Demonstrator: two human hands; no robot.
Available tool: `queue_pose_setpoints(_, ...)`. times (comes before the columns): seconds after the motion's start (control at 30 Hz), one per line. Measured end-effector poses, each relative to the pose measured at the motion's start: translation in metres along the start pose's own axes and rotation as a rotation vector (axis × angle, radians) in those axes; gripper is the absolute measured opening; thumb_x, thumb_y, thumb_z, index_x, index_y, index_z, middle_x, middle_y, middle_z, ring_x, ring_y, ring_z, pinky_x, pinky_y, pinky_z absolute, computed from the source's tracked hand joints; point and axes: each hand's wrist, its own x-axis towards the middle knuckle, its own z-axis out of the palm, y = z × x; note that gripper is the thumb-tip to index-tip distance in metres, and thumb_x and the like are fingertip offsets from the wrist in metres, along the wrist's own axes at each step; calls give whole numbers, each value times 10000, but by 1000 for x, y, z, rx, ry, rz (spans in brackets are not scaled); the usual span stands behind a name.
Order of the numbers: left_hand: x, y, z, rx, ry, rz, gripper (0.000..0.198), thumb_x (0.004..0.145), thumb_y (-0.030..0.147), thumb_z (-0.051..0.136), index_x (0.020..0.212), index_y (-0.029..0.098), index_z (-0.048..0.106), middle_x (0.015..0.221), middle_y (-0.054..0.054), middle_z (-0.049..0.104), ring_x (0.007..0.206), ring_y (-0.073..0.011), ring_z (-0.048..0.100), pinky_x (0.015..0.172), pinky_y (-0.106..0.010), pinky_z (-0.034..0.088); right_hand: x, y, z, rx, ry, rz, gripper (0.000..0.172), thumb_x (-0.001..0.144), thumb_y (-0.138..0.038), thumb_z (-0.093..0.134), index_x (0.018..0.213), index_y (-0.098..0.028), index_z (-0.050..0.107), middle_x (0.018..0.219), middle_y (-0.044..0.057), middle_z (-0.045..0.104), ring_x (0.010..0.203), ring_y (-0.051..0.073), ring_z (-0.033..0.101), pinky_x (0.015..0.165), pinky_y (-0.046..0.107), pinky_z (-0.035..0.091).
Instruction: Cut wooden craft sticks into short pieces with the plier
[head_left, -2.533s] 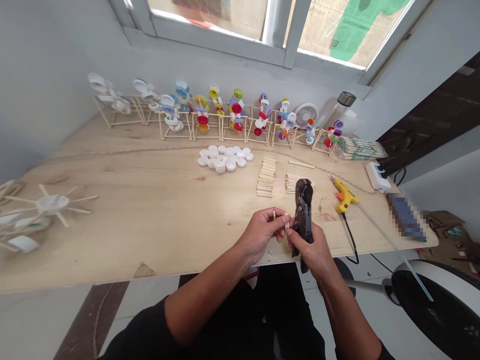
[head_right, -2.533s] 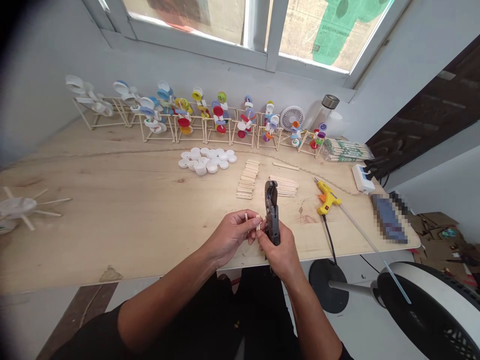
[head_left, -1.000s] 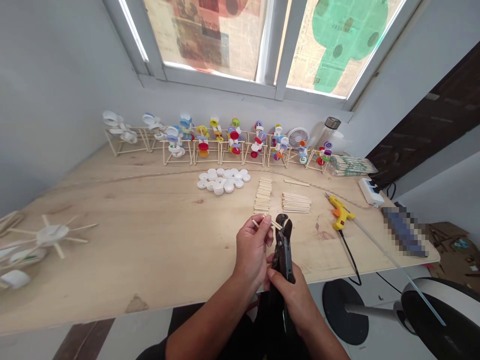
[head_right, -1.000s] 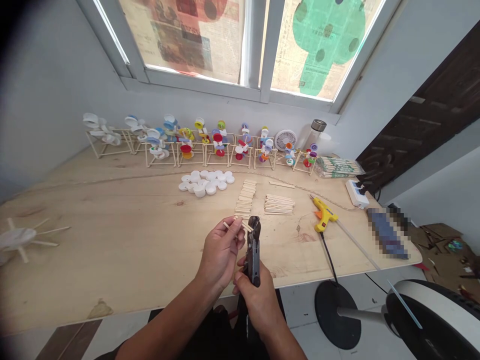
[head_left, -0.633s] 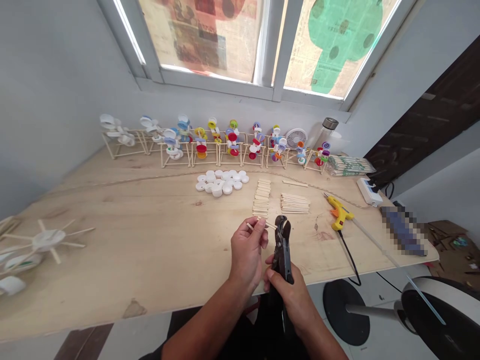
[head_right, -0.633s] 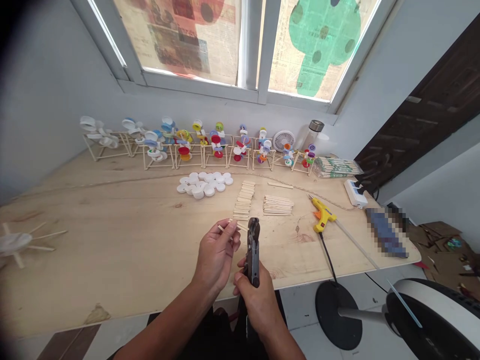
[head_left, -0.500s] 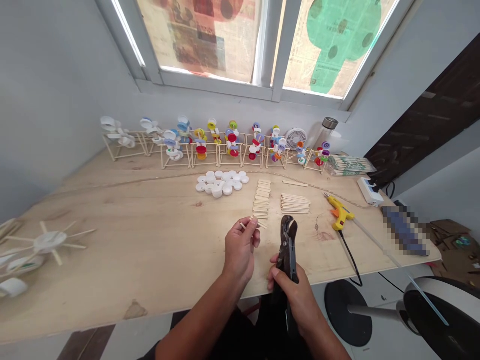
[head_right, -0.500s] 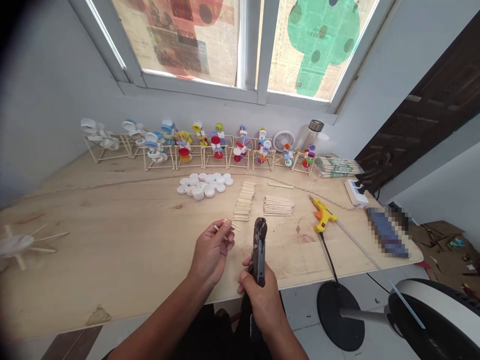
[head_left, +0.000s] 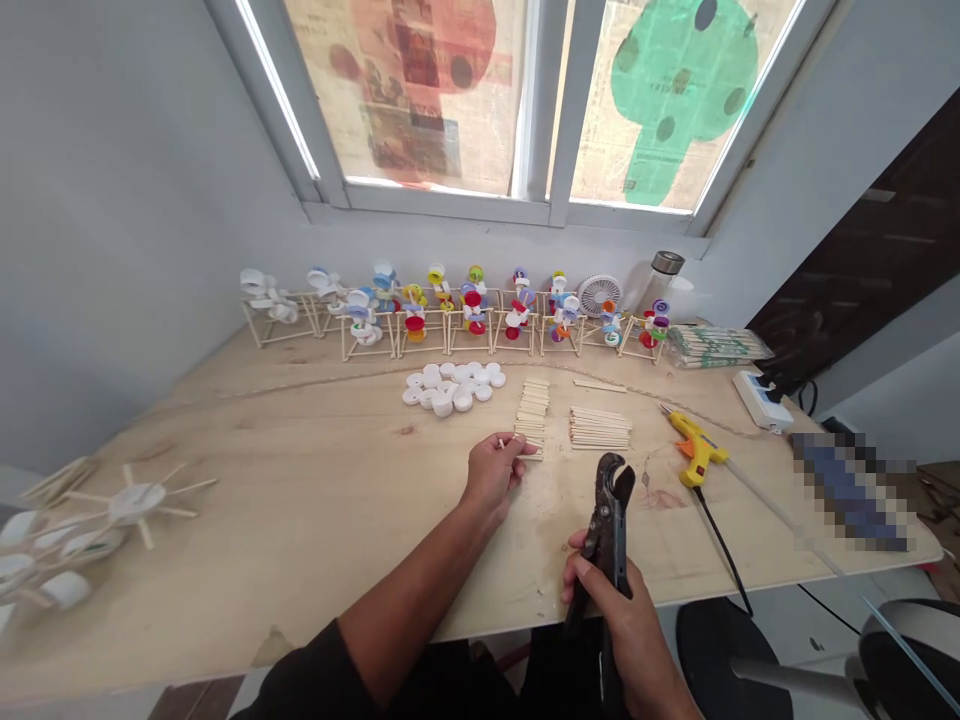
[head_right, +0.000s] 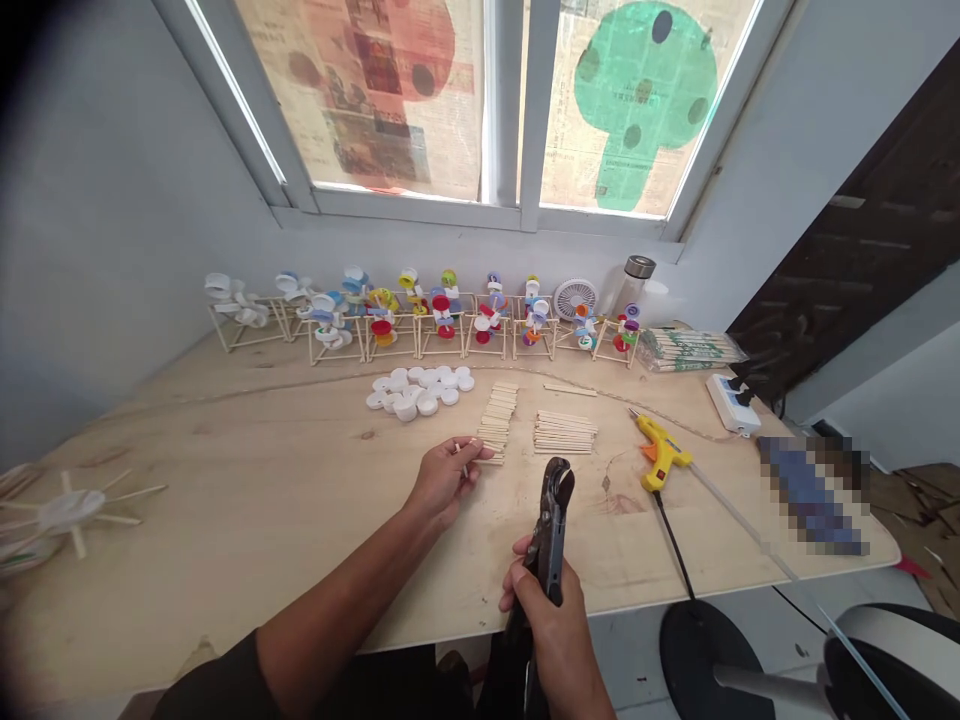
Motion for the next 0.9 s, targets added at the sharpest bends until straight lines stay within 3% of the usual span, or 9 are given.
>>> queue_pose_setpoints(0.23,11,0,4,59,29,10,248,600,264,690,730,134,523,641,-39,652,318,-19,376,322,-139,185,1,1,-4,29,-14,18,386,679,-473,657,885,-153,591,630,3,584,554,151,542,540,266,437)
queue_pose_setpoints(0.5,13,0,5,104,16,0,209,618,229,668,736,137,522,639,-46,652,318,-23,382,314,-138,186,-1,-2,-10,-30,-102,41,326,767,-438,589,942,-165,553,689,5,575,642,156,541,640,276,433)
queue_pose_setpoints(0.9,9,-4,1,189,31,73,237,661,172,529,893,130,504,640,-24,632,327,-28,387,323,-141,212,-2,-1,-11,-26,-105,43,343,762,-441,588,940,-153,537,675,1,559,633,154,528,626,273,417)
